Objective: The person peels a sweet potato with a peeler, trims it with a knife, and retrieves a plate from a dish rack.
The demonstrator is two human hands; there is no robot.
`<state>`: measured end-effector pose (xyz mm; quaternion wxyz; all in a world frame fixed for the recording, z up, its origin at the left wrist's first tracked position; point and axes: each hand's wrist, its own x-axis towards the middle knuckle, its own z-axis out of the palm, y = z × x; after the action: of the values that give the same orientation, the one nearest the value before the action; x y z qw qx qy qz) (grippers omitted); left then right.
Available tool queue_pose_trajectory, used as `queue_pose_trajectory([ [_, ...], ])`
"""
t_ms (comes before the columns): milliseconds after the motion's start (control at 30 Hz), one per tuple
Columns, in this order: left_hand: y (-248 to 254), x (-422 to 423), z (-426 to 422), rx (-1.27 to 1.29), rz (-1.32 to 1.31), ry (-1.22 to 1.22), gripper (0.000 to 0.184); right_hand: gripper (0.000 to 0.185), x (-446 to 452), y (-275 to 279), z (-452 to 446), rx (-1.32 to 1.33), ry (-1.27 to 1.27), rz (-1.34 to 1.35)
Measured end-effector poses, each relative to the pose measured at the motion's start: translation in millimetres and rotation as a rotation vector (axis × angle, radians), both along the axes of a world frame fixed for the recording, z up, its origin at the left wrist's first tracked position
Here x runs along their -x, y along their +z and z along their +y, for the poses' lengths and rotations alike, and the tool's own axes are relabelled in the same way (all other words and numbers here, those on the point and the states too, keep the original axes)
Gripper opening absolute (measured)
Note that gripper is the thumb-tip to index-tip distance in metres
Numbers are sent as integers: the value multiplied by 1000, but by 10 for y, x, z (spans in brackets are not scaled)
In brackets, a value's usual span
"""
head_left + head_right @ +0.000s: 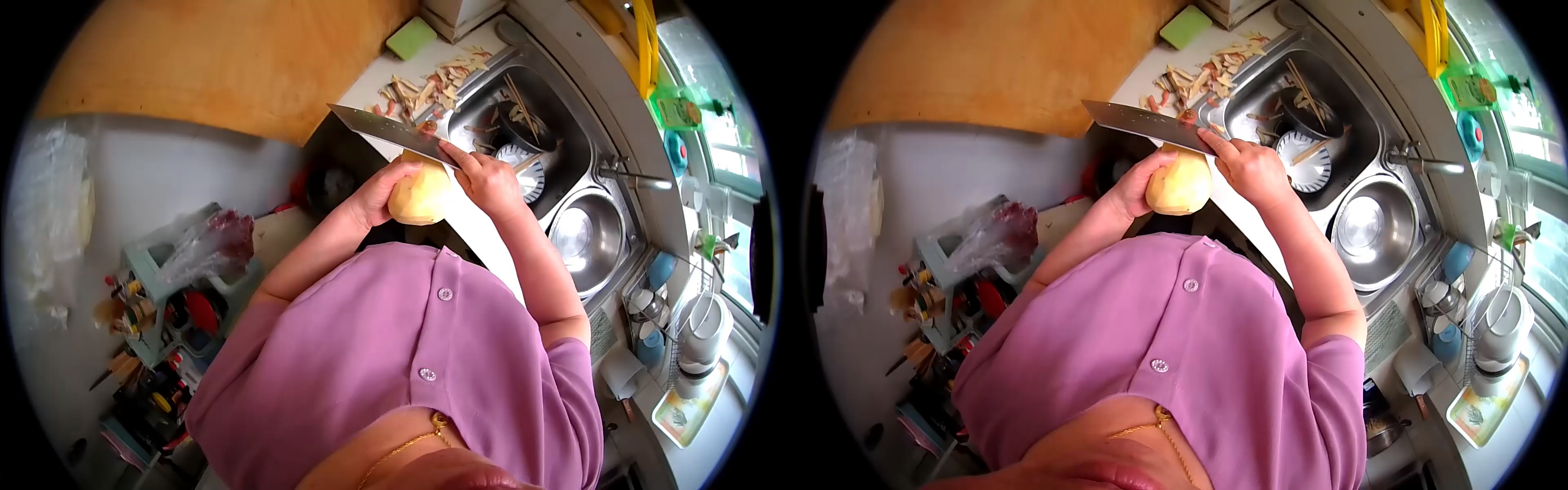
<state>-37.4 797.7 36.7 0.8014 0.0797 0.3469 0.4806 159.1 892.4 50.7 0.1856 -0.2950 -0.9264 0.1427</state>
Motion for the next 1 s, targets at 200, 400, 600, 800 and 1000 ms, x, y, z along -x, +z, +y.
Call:
queue_pose_trajectory([
  [200,121,389,404,-152,141,-35,58,34,58,-793,566,269,-197,-145],
  [400,-481,840,605,38,45,44,43,38,95,-722,487,600,-473,-77],
  [600,-582,1175,419,41,69,81,45,56,-55,-915,-280,454,-528,-44],
  [800,-781,1416,322,158,96,48,50,62,-539,-1081,-988,417,-681,-68],
  [1000,-729,1352,386,156,108,-20,48,48,-1516,-1209,-1435,384,-1328,48],
])
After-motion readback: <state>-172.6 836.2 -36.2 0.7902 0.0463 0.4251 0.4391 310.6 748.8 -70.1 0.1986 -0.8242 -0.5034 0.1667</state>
